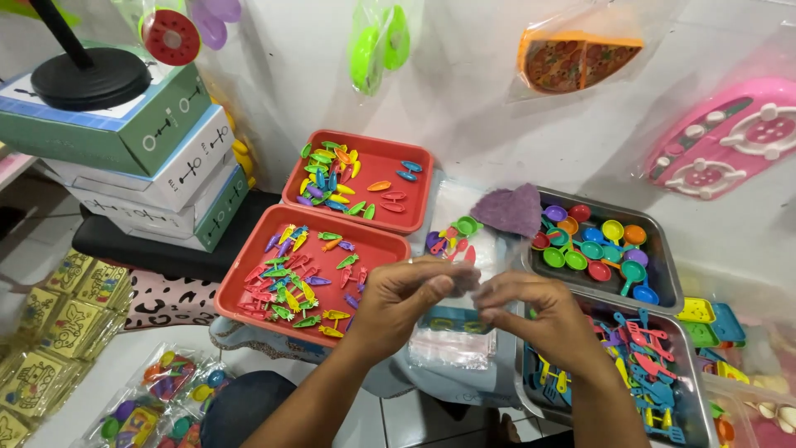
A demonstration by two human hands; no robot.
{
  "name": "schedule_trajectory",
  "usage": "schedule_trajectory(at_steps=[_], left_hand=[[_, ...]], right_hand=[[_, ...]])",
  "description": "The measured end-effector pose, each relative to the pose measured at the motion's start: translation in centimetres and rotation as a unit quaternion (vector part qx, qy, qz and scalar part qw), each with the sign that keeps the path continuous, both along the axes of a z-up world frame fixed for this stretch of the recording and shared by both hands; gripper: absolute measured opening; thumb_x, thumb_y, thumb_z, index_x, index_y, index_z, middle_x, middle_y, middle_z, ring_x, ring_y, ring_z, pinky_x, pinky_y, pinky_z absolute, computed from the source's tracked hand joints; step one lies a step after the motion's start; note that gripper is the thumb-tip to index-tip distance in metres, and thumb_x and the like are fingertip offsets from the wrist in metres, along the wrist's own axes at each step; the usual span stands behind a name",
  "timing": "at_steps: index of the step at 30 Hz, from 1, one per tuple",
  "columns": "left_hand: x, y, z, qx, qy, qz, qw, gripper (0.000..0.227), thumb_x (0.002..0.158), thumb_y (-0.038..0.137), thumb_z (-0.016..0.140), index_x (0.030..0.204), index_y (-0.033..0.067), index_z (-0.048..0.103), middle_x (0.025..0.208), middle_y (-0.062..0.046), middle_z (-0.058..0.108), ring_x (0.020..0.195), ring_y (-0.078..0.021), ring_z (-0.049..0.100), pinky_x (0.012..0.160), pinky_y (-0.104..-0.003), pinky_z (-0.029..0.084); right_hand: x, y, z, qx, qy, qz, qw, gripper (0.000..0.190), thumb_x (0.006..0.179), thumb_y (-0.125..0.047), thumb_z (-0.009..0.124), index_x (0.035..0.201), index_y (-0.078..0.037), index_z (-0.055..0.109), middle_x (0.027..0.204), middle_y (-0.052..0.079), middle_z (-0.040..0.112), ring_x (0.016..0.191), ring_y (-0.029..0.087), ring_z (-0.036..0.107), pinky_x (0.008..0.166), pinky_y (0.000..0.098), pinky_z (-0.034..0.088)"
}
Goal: Sorting small plastic toy clips and placing them into small plastic bags, occasionally cleaning them with a cloth.
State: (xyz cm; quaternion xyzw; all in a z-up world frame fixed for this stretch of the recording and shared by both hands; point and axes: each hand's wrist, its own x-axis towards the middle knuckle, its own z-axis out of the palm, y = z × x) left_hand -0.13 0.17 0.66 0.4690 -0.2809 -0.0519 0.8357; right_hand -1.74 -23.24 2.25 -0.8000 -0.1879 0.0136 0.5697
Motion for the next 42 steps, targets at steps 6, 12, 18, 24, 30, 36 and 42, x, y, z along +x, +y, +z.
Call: schedule_trajectory(at_steps=[6,12,18,24,30,36,42], left_hand=[[0.6,0.4,-0.1,0.128,0.001,-0.078,0.989,0.087,0.083,0.033,0.073,0.156,0.0057,0.035,0.145,-0.025,0.057,0.135,-0.0356,0.056,0.105,-0.044,0.052],[0.4,-0.3,0.3,0.177,0.010,-0.039,0.983,0.028,0.091,0.013,0.070,0.116,0.0002,0.074,0.111,-0.011,0.078,0.101,-0.0174,0.072,0.093,-0.030,0.057],[0.4,-0.7,0.3,0.220,0.008,-0.027,0.975,0.048,0.084,0.020,0.076,0.128,0.0030,0.067,0.115,-0.014,0.078,0.110,-0.0208,0.073,0.099,-0.032,0.055],[1.2,-1.3,-3.1,0.149,0.016,-0.001,0.989,0.019,0.095,0.007,0.073,0.112,0.0001,0.078,0.102,-0.015,0.080,0.099,-0.0142,0.070,0.089,-0.032,0.058],[0.7,-0.3,0.0,0.089,0.061,0.020,0.994,0.039,0.090,0.012,0.078,0.127,0.0027,0.072,0.115,-0.016,0.078,0.108,-0.0177,0.071,0.095,-0.036,0.058],[2.0,-0.3,-0.6,0.049,0.065,0.096,0.992,0.030,0.100,0.010,0.065,0.128,0.0008,0.071,0.110,-0.020,0.078,0.100,-0.0238,0.073,0.090,-0.038,0.060],[2.1,-0.1,-0.3,0.127,0.084,0.141,0.978,0.024,0.099,0.012,0.066,0.118,0.0037,0.077,0.103,-0.016,0.080,0.094,-0.0171,0.072,0.086,-0.034,0.062]], right_hand=[[-1.0,-1.7,-1.5,0.186,-0.082,-0.052,0.978,0.014,0.084,0.003,0.074,0.097,-0.003,0.073,0.096,0.009,0.070,0.077,0.011,0.062,0.069,0.0218,0.052],[-1.4,-0.8,-0.5,0.169,-0.088,-0.082,0.978,0.011,0.086,0.003,0.073,0.095,-0.002,0.074,0.094,0.007,0.069,0.079,0.011,0.057,0.069,0.0225,0.045],[-1.0,-0.9,-1.6,0.202,-0.089,-0.136,0.966,0.011,0.089,0.001,0.072,0.099,-0.004,0.071,0.091,0.003,0.065,0.075,0.009,0.059,0.070,0.0208,0.050],[0.5,-0.9,-2.6,0.222,-0.112,-0.111,0.962,0.045,0.086,-0.017,0.076,0.125,0.004,0.066,0.095,0.018,0.071,0.085,0.022,0.072,0.078,0.0323,0.058],[0.3,-0.2,-2.8,0.044,0.084,-0.028,0.995,0.028,0.080,0.003,0.078,0.108,0.003,0.078,0.082,0.014,0.082,0.076,0.015,0.072,0.071,0.0312,0.059],[0.9,0.2,-4.0,-0.064,0.229,0.014,0.971,0.024,0.079,0.000,0.082,0.103,0.002,0.077,0.077,0.014,0.078,0.057,0.017,0.064,0.054,0.0293,0.056],[0.4,1.9,0.0,-0.187,0.221,0.003,0.957,0.047,0.083,-0.016,0.080,0.126,0.001,0.071,0.102,0.023,0.083,0.090,0.031,0.077,0.077,0.0446,0.063]])
